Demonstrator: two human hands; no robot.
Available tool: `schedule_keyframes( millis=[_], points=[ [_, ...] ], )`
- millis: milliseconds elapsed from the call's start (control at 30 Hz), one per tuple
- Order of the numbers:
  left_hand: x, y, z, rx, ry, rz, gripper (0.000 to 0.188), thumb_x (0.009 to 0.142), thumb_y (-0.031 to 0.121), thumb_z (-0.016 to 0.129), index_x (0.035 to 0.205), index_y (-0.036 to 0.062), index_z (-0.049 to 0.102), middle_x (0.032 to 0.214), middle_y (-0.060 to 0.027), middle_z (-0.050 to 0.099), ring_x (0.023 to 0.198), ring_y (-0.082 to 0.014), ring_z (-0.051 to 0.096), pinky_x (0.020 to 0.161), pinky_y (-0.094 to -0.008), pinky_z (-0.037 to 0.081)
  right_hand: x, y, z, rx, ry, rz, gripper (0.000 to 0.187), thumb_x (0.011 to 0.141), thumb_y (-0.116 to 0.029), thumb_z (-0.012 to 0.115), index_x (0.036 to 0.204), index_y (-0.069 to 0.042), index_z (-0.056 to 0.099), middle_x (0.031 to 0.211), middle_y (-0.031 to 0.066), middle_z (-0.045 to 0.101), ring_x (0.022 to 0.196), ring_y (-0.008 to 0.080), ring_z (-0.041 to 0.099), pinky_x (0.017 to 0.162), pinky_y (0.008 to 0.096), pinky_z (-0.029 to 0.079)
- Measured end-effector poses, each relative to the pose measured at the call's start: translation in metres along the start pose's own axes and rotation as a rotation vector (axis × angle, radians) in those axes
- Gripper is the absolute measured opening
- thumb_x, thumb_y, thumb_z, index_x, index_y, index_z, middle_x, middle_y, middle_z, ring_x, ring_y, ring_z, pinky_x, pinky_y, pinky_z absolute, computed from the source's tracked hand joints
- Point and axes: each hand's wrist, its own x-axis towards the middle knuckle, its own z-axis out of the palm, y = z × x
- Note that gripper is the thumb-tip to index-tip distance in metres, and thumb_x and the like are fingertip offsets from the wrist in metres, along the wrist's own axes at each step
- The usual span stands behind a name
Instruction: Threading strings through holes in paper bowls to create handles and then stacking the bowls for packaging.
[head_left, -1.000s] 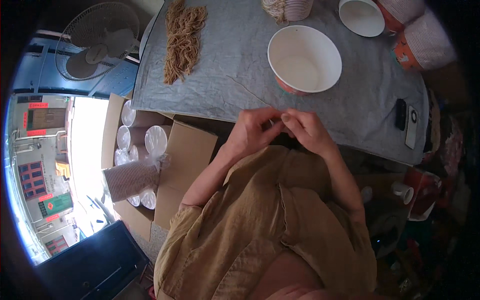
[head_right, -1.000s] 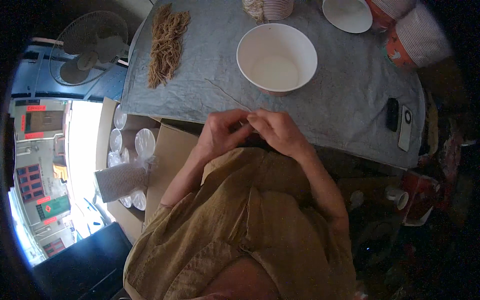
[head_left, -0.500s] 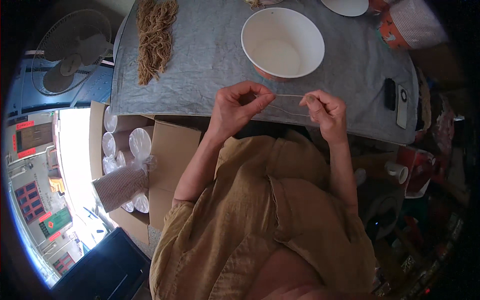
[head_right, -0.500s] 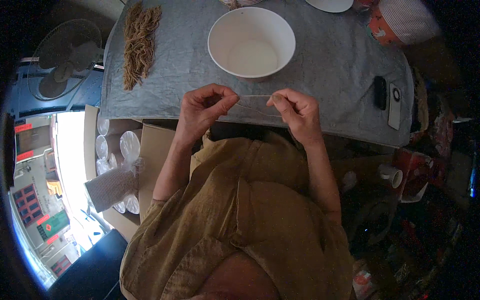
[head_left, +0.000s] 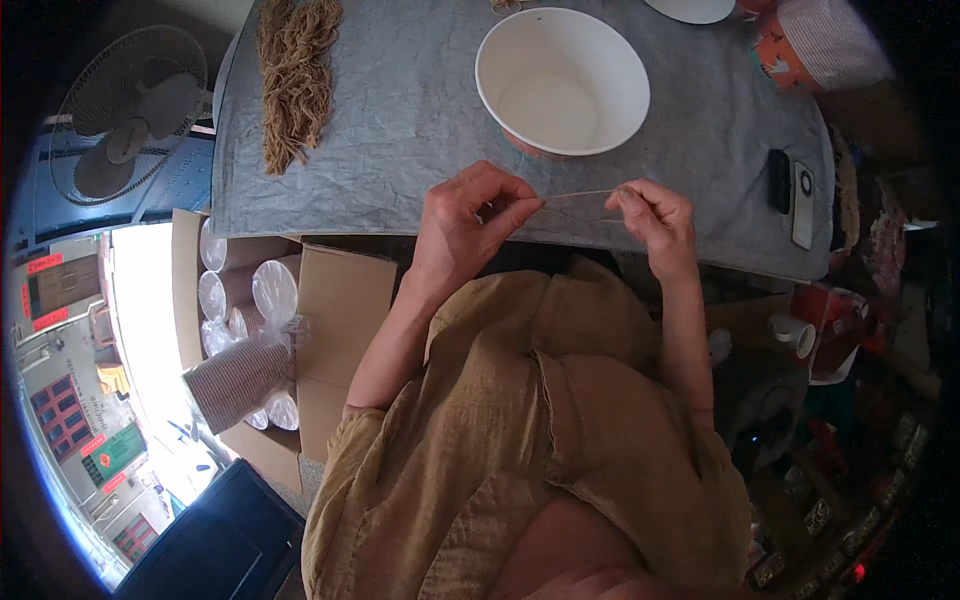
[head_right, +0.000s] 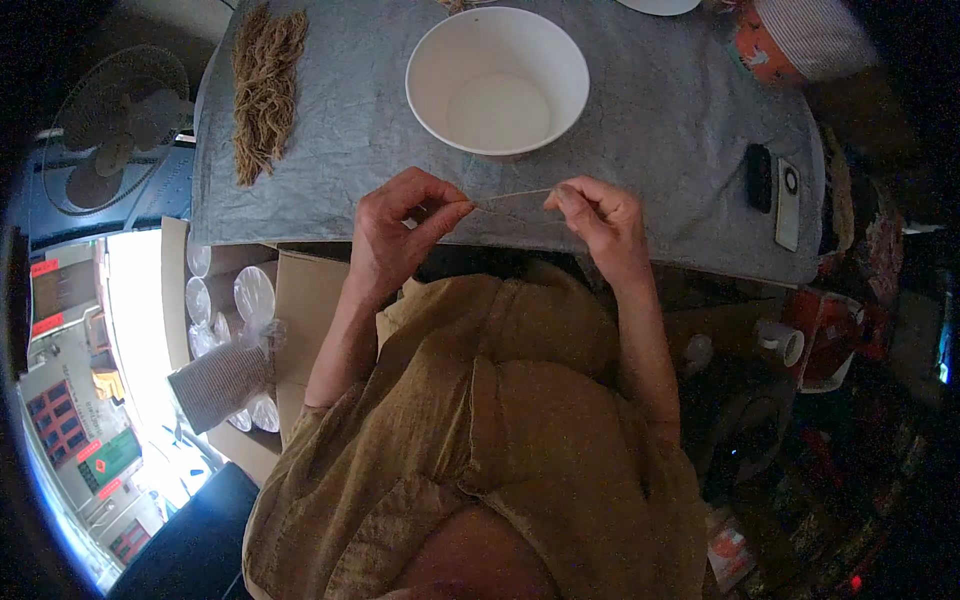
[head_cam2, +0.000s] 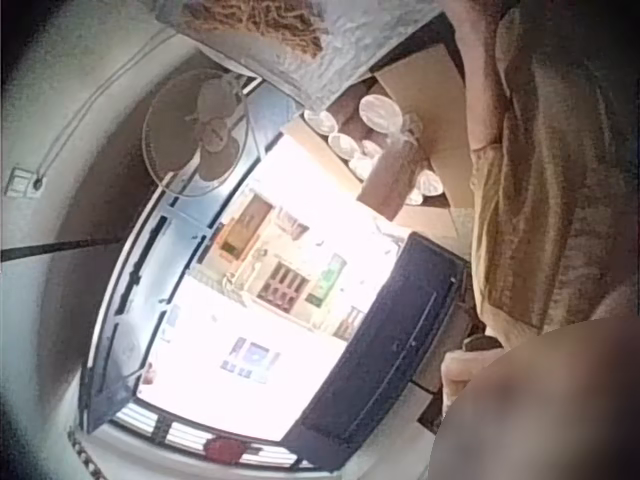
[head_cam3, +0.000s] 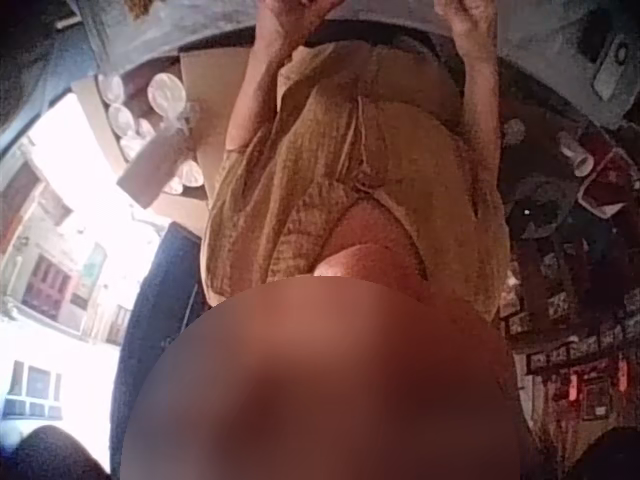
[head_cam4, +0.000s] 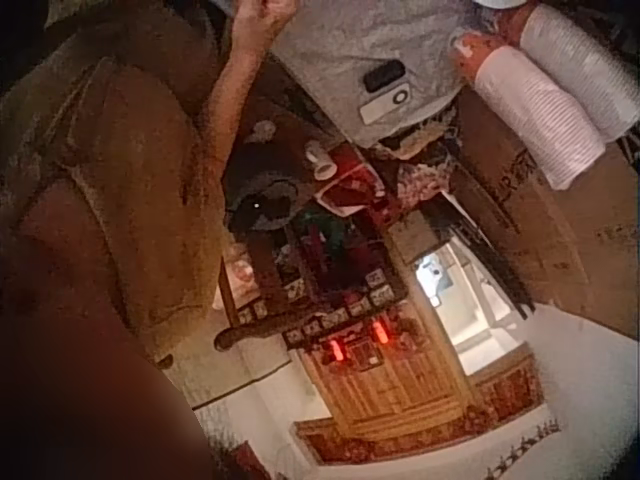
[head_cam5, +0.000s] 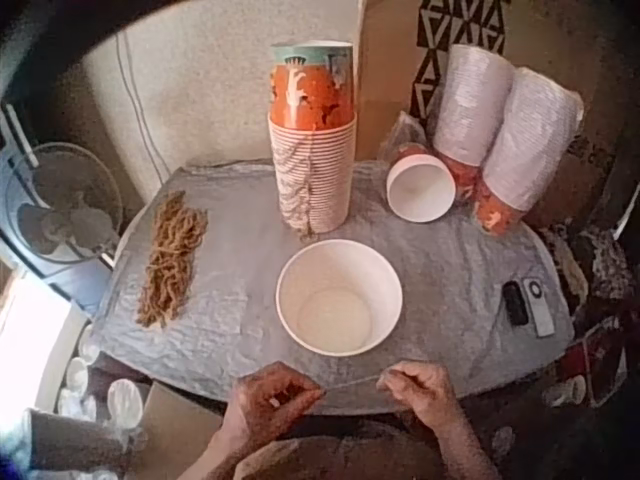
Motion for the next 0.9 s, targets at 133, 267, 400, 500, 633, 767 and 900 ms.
schedule_keyframes(
  millis=[133,267,400,500,633,767,900],
  points=[
    [0.0,0.0,-0.002,0.073,0.029,0.07,0.007,0.084,0.002,0.075,0.089,0.0006,0.07,0.084,-0.0057,0.067,0.072,-0.0122,0.064,0.063,-0.0263,0.053,0.0,-0.002,-0.002,-0.008,0.007,-0.005,0.025,0.098,-0.023,0.061,0.089,-0.001,0.07,0.062,-0.0077,0.046,0.056,0.0008,0.035,0.05,0.0212,0.028],
    [0.001,0.003,-0.001,0.091,0.004,0.107,0.006,0.084,0.002,0.074,0.088,0.0007,0.07,0.083,-0.0068,0.066,0.071,-0.0139,0.065,0.063,-0.0267,0.053,-0.003,-0.001,-0.002,-0.047,-0.098,0.092,0.024,0.096,-0.023,0.065,0.095,0.001,0.069,0.069,-0.0005,0.058,0.061,0.0082,0.051,0.055,0.0256,0.041],
    [-0.004,0.01,0.0,0.085,0.031,0.151,0.006,0.083,0.003,0.074,0.085,0.0003,0.068,0.082,-0.0089,0.065,0.067,-0.02,0.065,0.06,-0.0315,0.052,-0.004,-0.02,0.019,-0.631,0.107,-0.348,0.026,0.094,-0.022,0.067,0.108,0.0,0.066,0.107,0.0125,0.066,0.1,0.0281,0.063,0.085,0.0393,0.05],
    [-0.008,0.02,0.002,0.041,-0.047,0.142,0.008,0.083,0.002,0.075,0.089,0.0008,0.069,0.085,-0.0073,0.066,0.072,-0.0175,0.066,0.064,-0.0294,0.053,-0.004,-0.04,0.031,-0.457,-0.062,-0.496,0.03,0.098,-0.021,0.061,0.118,0.0,0.062,0.122,0.0153,0.063,0.119,0.0318,0.057,0.101,0.0428,0.042],
    [-0.009,0.03,0.005,0.049,-0.055,0.234,0.007,0.083,0.002,0.074,0.088,0.0003,0.068,0.085,-0.0099,0.066,0.072,-0.0233,0.066,0.065,-0.0313,0.053,-0.014,-0.025,0.037,-0.031,-0.228,-0.184,0.032,0.1,-0.024,0.058,0.119,0.002,0.06,0.101,0.0106,0.066,0.096,0.0205,0.062,0.086,0.0339,0.048],
    [-0.01,0.034,0.001,0.042,-0.081,0.141,0.006,0.084,0.002,0.073,0.088,-0.0004,0.069,0.085,-0.0106,0.066,0.077,-0.0209,0.066,0.067,-0.0302,0.053,-0.024,-0.017,0.033,0.127,-0.169,-0.036,0.021,0.097,-0.018,0.065,0.106,0.001,0.067,0.082,-0.0004,0.065,0.073,0.0051,0.056,0.065,0.0212,0.046],
    [-0.008,0.024,0.009,-0.045,-0.032,0.168,0.004,0.086,0.001,0.072,0.089,-0.0012,0.07,0.086,-0.0107,0.068,0.08,-0.0182,0.066,0.068,-0.0291,0.053,-0.03,-0.018,0.038,0.216,-0.051,0.045,0.012,0.093,-0.012,0.068,0.096,0.0,0.069,0.081,-0.0017,0.065,0.072,0.0027,0.055,0.063,0.0191,0.044]
  ],
)
